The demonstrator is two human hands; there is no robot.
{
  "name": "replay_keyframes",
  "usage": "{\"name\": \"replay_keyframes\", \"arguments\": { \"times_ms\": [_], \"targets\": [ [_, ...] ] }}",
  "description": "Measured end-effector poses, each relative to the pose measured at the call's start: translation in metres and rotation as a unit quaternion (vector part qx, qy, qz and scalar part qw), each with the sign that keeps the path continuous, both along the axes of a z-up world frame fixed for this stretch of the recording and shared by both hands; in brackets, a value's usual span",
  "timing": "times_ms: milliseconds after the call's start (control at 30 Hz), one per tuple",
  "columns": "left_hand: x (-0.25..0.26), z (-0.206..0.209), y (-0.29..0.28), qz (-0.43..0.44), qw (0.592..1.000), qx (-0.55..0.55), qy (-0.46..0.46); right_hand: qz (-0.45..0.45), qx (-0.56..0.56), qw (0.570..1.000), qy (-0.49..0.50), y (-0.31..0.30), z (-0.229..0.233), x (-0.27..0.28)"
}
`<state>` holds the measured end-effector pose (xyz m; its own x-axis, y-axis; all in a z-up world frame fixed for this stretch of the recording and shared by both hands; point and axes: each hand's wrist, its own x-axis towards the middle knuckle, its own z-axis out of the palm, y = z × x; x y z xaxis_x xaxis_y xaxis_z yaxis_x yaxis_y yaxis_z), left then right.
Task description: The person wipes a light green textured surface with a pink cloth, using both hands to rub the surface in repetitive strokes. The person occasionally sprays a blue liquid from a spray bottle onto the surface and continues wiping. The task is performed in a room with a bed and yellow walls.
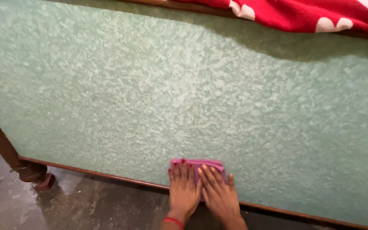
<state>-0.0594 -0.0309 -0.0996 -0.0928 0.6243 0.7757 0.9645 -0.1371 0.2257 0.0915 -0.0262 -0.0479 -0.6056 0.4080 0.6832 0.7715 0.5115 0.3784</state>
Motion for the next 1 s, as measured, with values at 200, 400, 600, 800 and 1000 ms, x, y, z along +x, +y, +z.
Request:
{"name": "replay_keyframes", "arguments": {
  "times_ms": [200, 400, 600, 800, 1000],
  "targets": [
    [0.000, 0.008, 0.018, -0.059, 0.998, 0.016, 0.025, 0.010, -0.052, 0.999, 0.008, 0.009, -0.004, 0.009],
    [-0.047, -0.054, 0.029, -0.055, 0.991, 0.030, 0.120, 0.053, -0.005, 0.997, 0.058, 0.040, -0.092, -0.027],
    [-0.109, -0.111, 0.034, -0.026, 0.995, 0.041, 0.088, 0.056, -0.018, 0.998, 0.013, 0.051, -0.145, -0.085],
    [-0.190, -0.099, 0.003, 0.039, 0.995, -0.070, 0.057, 0.054, -0.040, 0.997, -0.026, 0.031, -0.128, -0.175],
    [-0.230, -0.032, -0.063, 0.152, 0.978, -0.141, 0.004, 0.046, -0.071, 0.987, -0.139, -0.008, -0.062, -0.258]
  ]
}}
